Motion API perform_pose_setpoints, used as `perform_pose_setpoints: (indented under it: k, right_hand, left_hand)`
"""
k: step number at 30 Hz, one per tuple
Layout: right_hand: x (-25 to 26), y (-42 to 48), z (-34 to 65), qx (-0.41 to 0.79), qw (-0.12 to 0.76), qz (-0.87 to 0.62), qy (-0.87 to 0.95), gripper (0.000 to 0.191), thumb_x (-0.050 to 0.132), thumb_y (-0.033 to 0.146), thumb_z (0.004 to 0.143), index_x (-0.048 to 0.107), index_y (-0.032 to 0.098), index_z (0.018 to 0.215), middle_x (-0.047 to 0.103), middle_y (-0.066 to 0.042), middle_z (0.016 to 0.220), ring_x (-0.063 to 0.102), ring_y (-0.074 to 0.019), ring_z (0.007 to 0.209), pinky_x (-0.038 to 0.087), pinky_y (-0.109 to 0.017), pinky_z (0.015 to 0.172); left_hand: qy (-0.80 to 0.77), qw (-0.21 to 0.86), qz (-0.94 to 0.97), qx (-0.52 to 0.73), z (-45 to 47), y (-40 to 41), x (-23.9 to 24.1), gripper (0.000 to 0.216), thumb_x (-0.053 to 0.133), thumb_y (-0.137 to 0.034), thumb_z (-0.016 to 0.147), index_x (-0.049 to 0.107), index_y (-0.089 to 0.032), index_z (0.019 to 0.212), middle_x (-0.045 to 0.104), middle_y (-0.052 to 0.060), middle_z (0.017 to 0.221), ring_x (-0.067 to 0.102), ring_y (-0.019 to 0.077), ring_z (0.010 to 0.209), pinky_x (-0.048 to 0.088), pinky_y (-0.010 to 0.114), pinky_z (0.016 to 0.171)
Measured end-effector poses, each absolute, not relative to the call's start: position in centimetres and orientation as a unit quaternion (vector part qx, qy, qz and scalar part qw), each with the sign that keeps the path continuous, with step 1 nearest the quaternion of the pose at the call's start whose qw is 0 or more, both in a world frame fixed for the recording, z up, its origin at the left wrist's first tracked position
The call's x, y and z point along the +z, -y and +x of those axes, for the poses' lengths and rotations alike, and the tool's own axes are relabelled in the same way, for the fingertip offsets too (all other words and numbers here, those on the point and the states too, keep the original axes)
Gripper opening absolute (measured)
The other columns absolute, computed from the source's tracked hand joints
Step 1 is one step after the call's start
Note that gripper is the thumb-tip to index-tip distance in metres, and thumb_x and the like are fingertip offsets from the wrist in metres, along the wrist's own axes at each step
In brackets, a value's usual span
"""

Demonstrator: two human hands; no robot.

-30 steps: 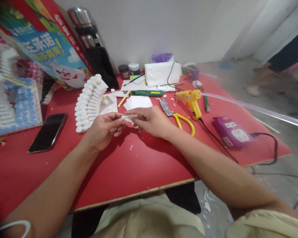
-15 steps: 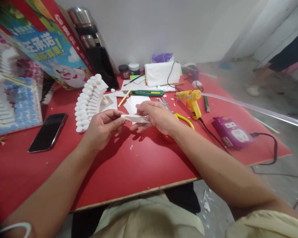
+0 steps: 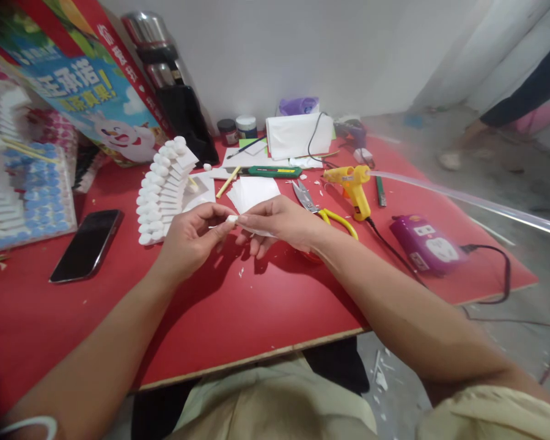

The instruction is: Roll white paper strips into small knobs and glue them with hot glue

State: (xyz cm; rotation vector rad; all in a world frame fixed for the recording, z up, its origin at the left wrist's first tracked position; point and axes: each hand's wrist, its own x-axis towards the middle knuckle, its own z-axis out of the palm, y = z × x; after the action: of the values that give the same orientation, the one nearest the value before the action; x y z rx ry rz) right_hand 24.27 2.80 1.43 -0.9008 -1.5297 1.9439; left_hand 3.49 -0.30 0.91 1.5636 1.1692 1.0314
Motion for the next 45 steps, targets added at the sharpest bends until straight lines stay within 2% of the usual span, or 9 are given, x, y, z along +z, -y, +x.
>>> perform_pose_setpoints:
  k: [3,7,13,15,21,29,33,40,45]
  right_hand:
    - [1.9,-2.6,24.0,0.682,0.258,-0.347,0.590,0.043,0.079,0.053,0.082,0.077,0.011,0.087,0.076,-0.008,0.071,0.071,-0.0173,0.055,0.061,-0.028,0.054]
    - [1.7,-2.2,23.4,0.601,0.300,-0.402,0.621,0.040,0.080,0.052,0.081,0.074,0.012,0.080,0.076,-0.008,0.069,0.067,-0.0154,0.050,0.056,-0.026,0.049]
    - [0.9,-0.9,22.3,0.254,0.380,-0.467,0.757,0.031,0.063,0.028,0.091,0.066,0.015,0.062,0.062,-0.001,0.054,0.049,-0.0100,0.049,0.034,-0.026,0.050]
    - [0.9,-0.5,22.2,0.205,0.381,-0.450,0.781,0.032,0.059,0.026,0.092,0.066,0.016,0.062,0.061,-0.001,0.054,0.046,-0.0101,0.051,0.032,-0.027,0.053]
    - [1.4,-0.4,22.4,0.251,0.366,-0.431,0.786,0.029,0.055,0.028,0.096,0.073,0.017,0.077,0.062,-0.001,0.058,0.048,-0.0121,0.054,0.035,-0.028,0.057]
    - [1.0,-0.7,22.4,0.235,0.375,-0.435,0.784,0.028,0.056,0.027,0.095,0.071,0.016,0.074,0.064,-0.002,0.059,0.050,-0.0119,0.053,0.034,-0.028,0.056]
    - [1.4,-0.9,23.0,0.238,0.380,-0.424,0.787,0.026,0.057,0.024,0.094,0.071,0.016,0.073,0.064,-0.001,0.059,0.052,-0.0115,0.053,0.037,-0.027,0.056]
    - [2.5,-1.8,24.9,0.434,0.319,-0.321,0.779,0.022,0.062,0.030,0.096,0.076,0.016,0.086,0.074,-0.002,0.072,0.062,-0.0108,0.050,0.047,-0.024,0.053]
    - [2.3,-1.9,24.8,0.423,0.319,-0.326,0.783,0.028,0.065,0.038,0.096,0.076,0.016,0.085,0.073,-0.002,0.067,0.062,-0.0105,0.049,0.048,-0.023,0.053]
  left_hand:
    - [-0.478,0.456,0.618,0.426,3.5,0.2,0.7,0.018,0.075,-0.034,0.087,0.070,-0.018,0.090,0.067,0.002,0.073,0.057,0.0119,0.057,0.043,0.023,0.055]
    - [-0.475,0.480,0.590,0.442,3.9,0.2,0.6,0.020,0.077,-0.035,0.085,0.068,-0.017,0.089,0.064,-0.001,0.070,0.053,0.0099,0.048,0.042,0.024,0.049]
    - [-0.494,0.471,0.534,0.500,5.5,1.0,0.8,0.017,0.078,-0.029,0.083,0.066,-0.017,0.086,0.066,-0.001,0.069,0.060,0.0106,0.049,0.050,0.025,0.055]
    - [-0.493,0.462,0.521,0.521,5.8,1.2,0.7,0.017,0.078,-0.028,0.082,0.066,-0.017,0.086,0.068,0.000,0.075,0.062,0.0109,0.051,0.052,0.025,0.057]
    - [-0.488,0.421,0.519,0.561,5.9,1.2,0.2,0.019,0.083,-0.028,0.077,0.072,-0.018,0.088,0.072,0.000,0.083,0.064,0.0113,0.055,0.054,0.025,0.058]
    - [-0.506,0.387,0.530,0.560,6.4,1.8,-0.5,0.014,0.077,-0.027,0.085,0.078,-0.018,0.096,0.074,0.001,0.076,0.068,0.0133,0.066,0.058,0.027,0.072]
    - [-0.478,0.441,0.515,0.559,6.2,1.7,-0.1,0.014,0.078,-0.028,0.084,0.077,-0.017,0.092,0.074,0.001,0.070,0.070,0.0146,0.065,0.061,0.029,0.072]
    - [-0.421,0.588,0.524,0.450,3.6,0.2,0.4,0.027,0.091,-0.029,0.070,0.073,-0.014,0.081,0.078,0.007,0.072,0.073,0.0191,0.056,0.060,0.028,0.056]
    - [-0.418,0.585,0.526,0.454,3.2,-0.1,0.5,0.021,0.089,-0.026,0.073,0.080,-0.015,0.089,0.079,0.006,0.074,0.074,0.0176,0.060,0.062,0.027,0.062]
